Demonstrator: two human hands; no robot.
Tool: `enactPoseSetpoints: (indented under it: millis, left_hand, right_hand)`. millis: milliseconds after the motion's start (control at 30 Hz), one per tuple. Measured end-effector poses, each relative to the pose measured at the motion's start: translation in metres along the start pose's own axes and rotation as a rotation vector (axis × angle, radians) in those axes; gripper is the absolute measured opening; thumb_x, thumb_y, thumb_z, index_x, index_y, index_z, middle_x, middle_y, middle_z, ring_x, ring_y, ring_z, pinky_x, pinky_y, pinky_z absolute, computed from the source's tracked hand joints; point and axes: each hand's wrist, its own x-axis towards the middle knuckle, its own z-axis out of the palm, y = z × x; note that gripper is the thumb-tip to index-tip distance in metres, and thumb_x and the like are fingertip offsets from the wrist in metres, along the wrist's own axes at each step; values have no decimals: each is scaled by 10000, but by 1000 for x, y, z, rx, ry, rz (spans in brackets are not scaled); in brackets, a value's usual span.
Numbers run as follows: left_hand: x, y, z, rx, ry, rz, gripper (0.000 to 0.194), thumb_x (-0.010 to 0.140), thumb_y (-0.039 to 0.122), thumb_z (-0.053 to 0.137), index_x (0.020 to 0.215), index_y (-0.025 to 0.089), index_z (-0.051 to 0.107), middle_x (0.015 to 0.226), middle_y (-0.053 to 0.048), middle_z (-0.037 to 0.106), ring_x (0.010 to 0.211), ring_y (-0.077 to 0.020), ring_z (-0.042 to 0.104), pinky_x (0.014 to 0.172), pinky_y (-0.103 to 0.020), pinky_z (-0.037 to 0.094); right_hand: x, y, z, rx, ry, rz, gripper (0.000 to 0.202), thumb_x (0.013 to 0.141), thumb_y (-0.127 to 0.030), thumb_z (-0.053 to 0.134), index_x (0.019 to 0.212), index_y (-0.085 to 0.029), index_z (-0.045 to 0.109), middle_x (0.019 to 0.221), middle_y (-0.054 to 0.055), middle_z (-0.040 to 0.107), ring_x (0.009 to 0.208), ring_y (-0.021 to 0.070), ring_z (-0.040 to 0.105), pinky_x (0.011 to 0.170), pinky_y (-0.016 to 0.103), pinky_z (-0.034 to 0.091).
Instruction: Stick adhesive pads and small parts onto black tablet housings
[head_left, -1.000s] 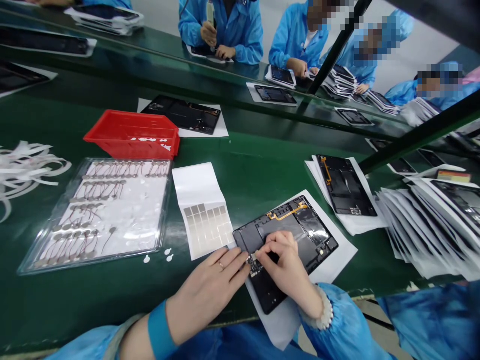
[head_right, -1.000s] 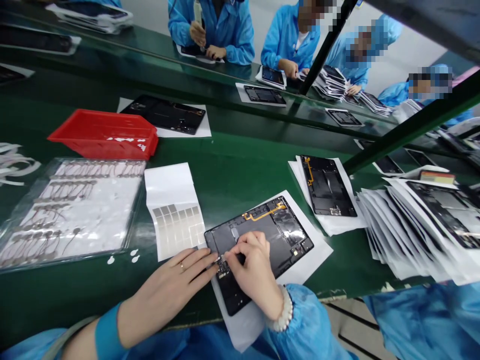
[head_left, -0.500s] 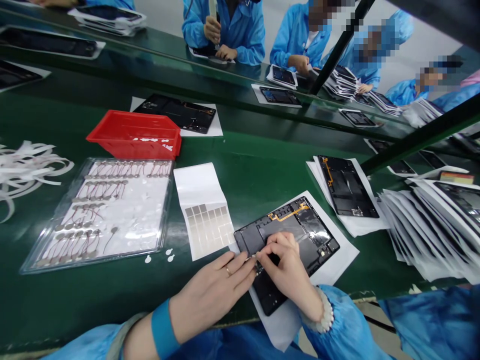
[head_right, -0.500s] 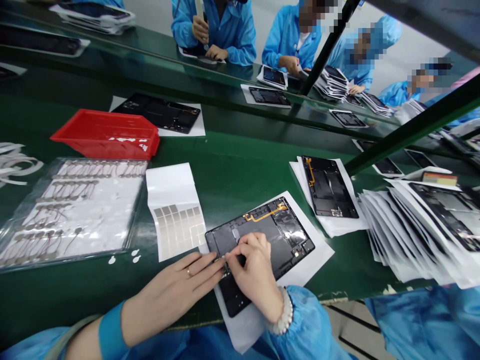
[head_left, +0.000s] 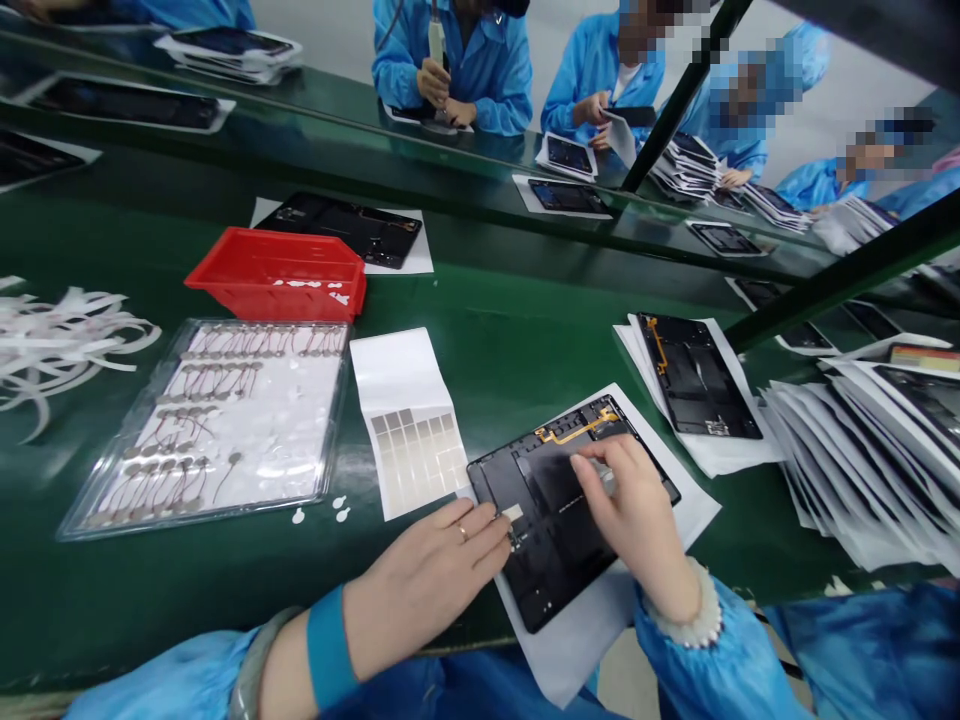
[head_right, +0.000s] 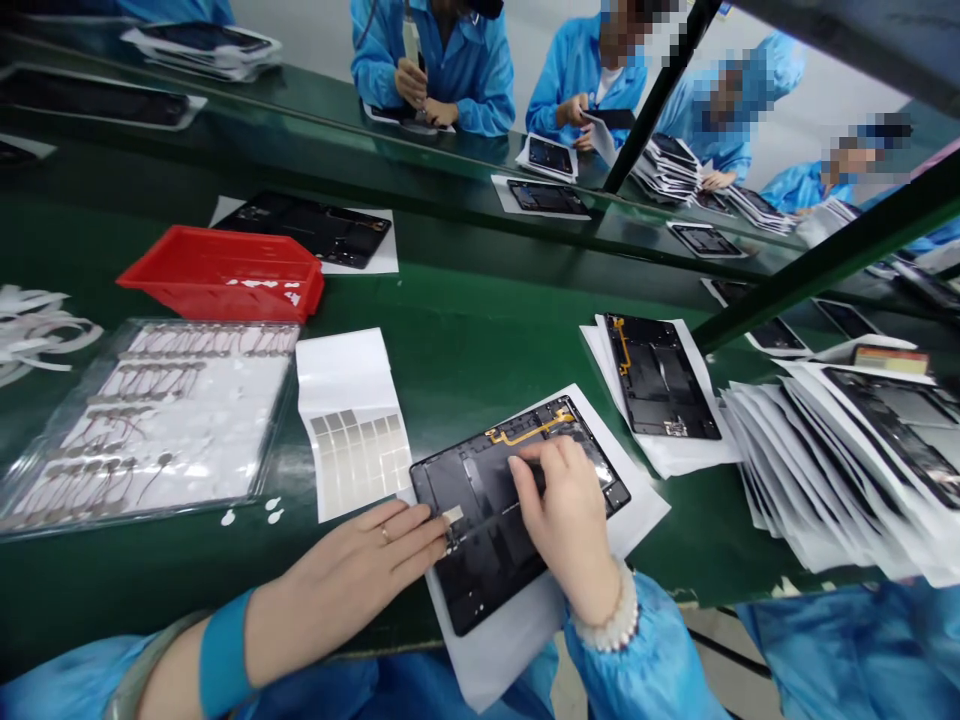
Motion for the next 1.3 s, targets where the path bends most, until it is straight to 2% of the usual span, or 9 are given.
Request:
enactPoseSetpoints:
  millis: [100,200,333,467,567,733,1033,1200,1300]
  left_hand:
    - [7,-10,-4,-68,-65,41,241,868,120,505,1069,217,598,1140,-19,644,1048,-182,552,887,-312,385]
    - [14,-14,-8,-133,-93,48,270,829,121,533,1067,231,596,1133,-12,642,1045,-191,540,910,-324,367]
    - [20,-14,-11,-204,-112,23,225,791,106,513,983,196,588,1081,-30,655,997,-198,549,904,-329,357]
    - [21,-15,-10,-219,-59,-46,231,742,47,483,907,185,565,1058,-15,664,994,-198,549,900,-327,336]
    - [19,-17,-8,-247,-61,-34,232,727,30,485,872,198,556,1088,4,662,999,-184,550,903,-320,326]
    - [19,-20,-3,-196,-25,-38,279,730,14,481,916,203,568,1074,14,672,1009,-190,538,896,-323,314]
    - [20,-17,-3,-245,-58,-1,227,773,33,484,885,215,559,1114,32,658,996,-183,533,877,-328,319]
    - [24,-23,-4,-264,-99,48,267,782,-7,450,909,207,547,1102,24,658,975,-191,534,861,-328,324]
    - [25,-28,-3,-352,-121,56,287,788,-33,423,906,205,533,1098,28,653,959,-181,531,838,-318,336]
  right_hand:
    - [4,8,5,88,-133,-65,173,934,-313,458,863,-208,576,855,52,592,831,197,555,755,322,427]
    - [3,9,19,44,-203,-87,178,935,-304,464,835,-210,578,834,39,595,817,194,547,742,324,400]
    - [2,9,29,9,-211,-81,176,934,-291,475,811,-209,570,829,32,593,815,202,526,748,335,362]
    - [2,11,27,43,-220,-89,188,940,-288,463,812,-208,574,838,37,595,814,196,517,755,330,357]
    - [2,11,26,42,-226,-89,175,937,-280,469,816,-209,574,847,36,598,819,195,512,748,324,356]
    - [3,12,26,33,-234,-97,172,935,-281,473,811,-211,570,835,32,597,812,193,514,739,316,353]
    - [2,12,27,38,-201,-116,171,932,-277,486,799,-204,564,808,22,589,787,187,504,725,313,343]
    - [2,12,28,39,-199,-107,164,930,-275,492,800,-206,565,809,19,591,794,190,505,727,314,338]
    - [2,13,28,46,-204,-105,163,930,-274,492,802,-205,566,813,21,594,796,189,506,722,310,337]
